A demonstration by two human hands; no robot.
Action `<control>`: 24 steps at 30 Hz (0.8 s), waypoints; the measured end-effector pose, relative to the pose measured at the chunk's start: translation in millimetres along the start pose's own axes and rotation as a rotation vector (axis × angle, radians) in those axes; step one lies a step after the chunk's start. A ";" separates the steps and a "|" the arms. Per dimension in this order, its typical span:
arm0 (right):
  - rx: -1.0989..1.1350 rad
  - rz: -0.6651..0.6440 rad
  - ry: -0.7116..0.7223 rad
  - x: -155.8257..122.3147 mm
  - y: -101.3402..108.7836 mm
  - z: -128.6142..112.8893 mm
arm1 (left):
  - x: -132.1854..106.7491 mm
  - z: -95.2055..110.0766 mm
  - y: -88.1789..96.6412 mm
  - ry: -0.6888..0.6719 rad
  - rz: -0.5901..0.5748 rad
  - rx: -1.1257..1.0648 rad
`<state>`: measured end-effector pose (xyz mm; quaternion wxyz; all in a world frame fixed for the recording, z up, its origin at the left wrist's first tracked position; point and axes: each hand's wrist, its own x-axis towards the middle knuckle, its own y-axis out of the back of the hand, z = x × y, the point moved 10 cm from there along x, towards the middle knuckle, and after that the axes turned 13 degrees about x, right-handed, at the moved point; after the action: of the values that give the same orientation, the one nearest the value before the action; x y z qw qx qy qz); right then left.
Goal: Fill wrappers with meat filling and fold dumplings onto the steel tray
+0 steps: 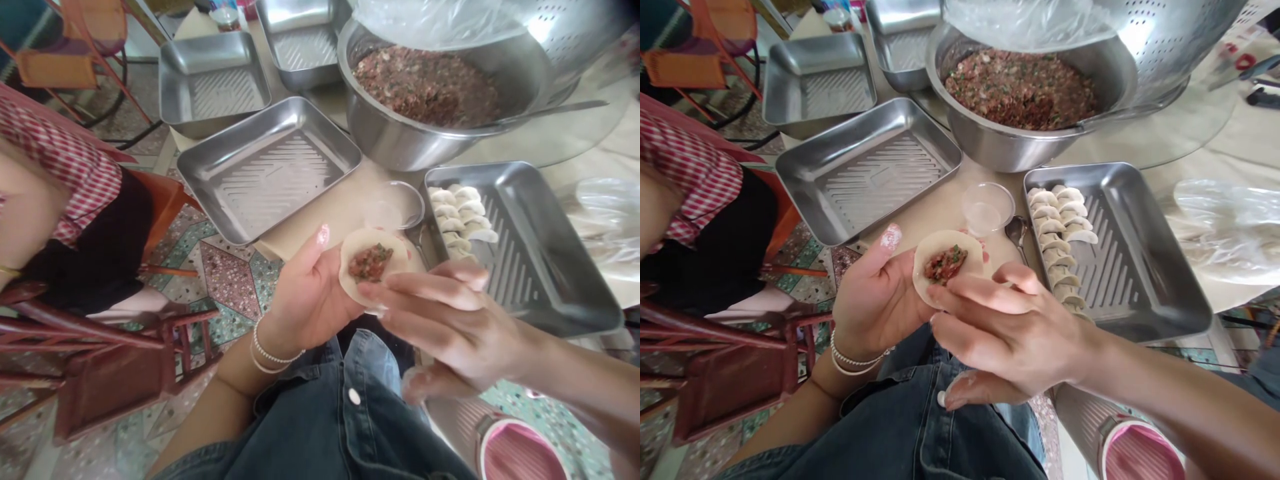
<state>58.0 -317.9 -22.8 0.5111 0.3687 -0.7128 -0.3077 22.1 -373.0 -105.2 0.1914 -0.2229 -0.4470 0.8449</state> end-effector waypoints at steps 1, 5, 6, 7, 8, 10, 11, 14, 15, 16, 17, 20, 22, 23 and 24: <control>0.006 -0.008 0.024 -1.5 -1.2 -1.8 | 0.4 -2.9 -0.7 0.028 -0.007 0.003; -0.010 0.090 0.102 -10.7 7.4 -6.7 | 0.9 -4.8 -1.8 0.046 -0.027 0.013; -0.024 0.126 0.089 -13.0 10.7 -4.8 | 1.1 -3.7 -1.0 0.036 -0.023 0.014; -0.033 0.153 0.067 -15.1 13.1 -2.4 | 1.5 -3.0 -0.4 0.029 -0.023 0.017; -0.038 0.169 0.052 -16.8 14.2 -0.8 | 1.9 -2.5 0.1 0.026 -0.022 0.019; -0.023 0.148 0.067 -19.1 11.0 -2.6 | 2.9 -2.3 0.3 0.025 -0.028 0.026; -0.012 0.135 0.102 -20.5 9.4 -6.2 | 3.2 -2.0 0.4 0.024 -0.029 0.030; -0.030 0.166 0.135 -25.9 14.4 -9.3 | 3.2 -0.8 1.5 0.027 -0.027 0.032; -0.049 0.184 0.094 -27.4 17.7 -5.0 | 2.8 -0.6 1.7 0.031 -0.027 0.032; -0.068 0.201 0.038 -29.0 20.9 0.7 | 2.5 -0.5 1.8 0.035 -0.028 0.032; -0.079 0.211 -0.012 -30.5 23.2 5.9 | 2.3 -0.6 1.4 0.039 -0.032 0.030; -0.068 0.208 -0.005 -32.9 23.4 5.5 | 2.3 -1.9 0.0 0.051 -0.043 0.026; -0.051 0.197 0.096 -34.1 21.3 -4.0 | 2.6 -4.0 -1.1 0.065 -0.054 0.025; -0.057 0.190 0.118 -34.7 20.6 -5.5 | 2.5 -5.7 -1.7 0.077 -0.060 0.027; -0.064 0.184 0.109 -35.2 20.6 -3.5 | 2.3 -7.5 -2.2 0.091 -0.067 0.030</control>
<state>64.3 -277.5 -22.6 0.5868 0.3014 -0.7047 -0.2614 24.7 -365.6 -107.6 0.2429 -0.2430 -0.4322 0.8338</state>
